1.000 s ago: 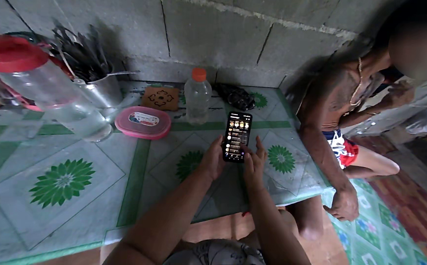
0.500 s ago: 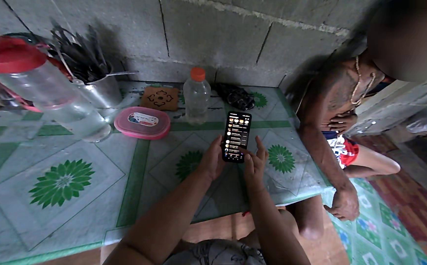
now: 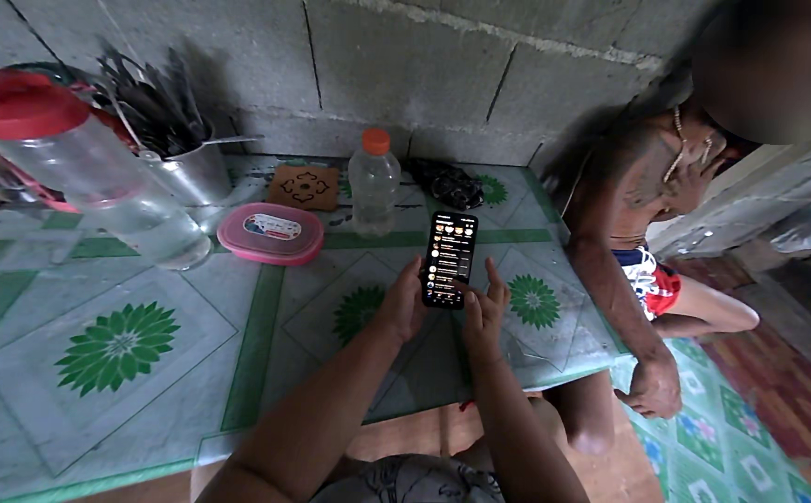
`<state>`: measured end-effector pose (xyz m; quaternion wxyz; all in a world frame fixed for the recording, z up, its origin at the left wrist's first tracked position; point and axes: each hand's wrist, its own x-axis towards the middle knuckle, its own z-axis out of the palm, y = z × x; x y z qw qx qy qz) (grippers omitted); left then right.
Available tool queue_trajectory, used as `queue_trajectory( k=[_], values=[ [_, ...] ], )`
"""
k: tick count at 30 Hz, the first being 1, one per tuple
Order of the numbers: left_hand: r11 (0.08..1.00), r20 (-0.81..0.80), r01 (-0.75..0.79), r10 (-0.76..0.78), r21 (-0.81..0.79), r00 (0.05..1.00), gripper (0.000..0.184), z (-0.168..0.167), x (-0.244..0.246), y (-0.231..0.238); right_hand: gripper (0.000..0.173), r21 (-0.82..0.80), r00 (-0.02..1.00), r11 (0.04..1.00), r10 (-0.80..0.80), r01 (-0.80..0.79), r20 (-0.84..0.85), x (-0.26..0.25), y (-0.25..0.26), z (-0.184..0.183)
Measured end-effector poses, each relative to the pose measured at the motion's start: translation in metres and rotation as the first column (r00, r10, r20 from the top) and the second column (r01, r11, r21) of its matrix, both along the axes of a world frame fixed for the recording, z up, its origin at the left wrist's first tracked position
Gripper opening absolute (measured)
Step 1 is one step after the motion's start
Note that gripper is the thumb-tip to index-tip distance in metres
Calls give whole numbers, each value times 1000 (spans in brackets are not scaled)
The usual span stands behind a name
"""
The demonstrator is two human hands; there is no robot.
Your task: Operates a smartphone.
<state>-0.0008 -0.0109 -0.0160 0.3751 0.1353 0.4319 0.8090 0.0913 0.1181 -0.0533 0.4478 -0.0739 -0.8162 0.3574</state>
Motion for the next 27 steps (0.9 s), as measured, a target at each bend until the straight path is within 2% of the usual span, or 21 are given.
queue_trajectory(
  k=[7, 10, 14, 18, 23, 27],
  values=[
    [999, 18, -12, 11, 32, 1000, 64, 0, 0, 2, 67, -29, 998, 1000, 6, -8, -65, 3, 0, 0],
    [1000, 11, -11, 11, -7, 1000, 64, -1, -1, 1, 68, -61, 997, 998, 0, -5, -78, 2, 0, 0],
    [999, 27, -10, 11, -30, 1000, 63, -1, -1, 2, 67, -67, 999, 997, -30, 28, -32, 2, 1, 1],
    [1000, 38, -22, 23, -18, 999, 63, -3, -1, 4, 69, -107, 999, 994, 11, -8, 33, 1, 1, -2],
    [999, 33, -14, 15, -32, 999, 63, 0, 1, 2, 64, -77, 997, 997, 7, -1, 82, -1, 2, -3],
    [999, 29, -18, 19, -40, 999, 63, 1, 1, 2, 63, -59, 999, 998, -31, 29, -36, 2, 1, 0]
  ],
)
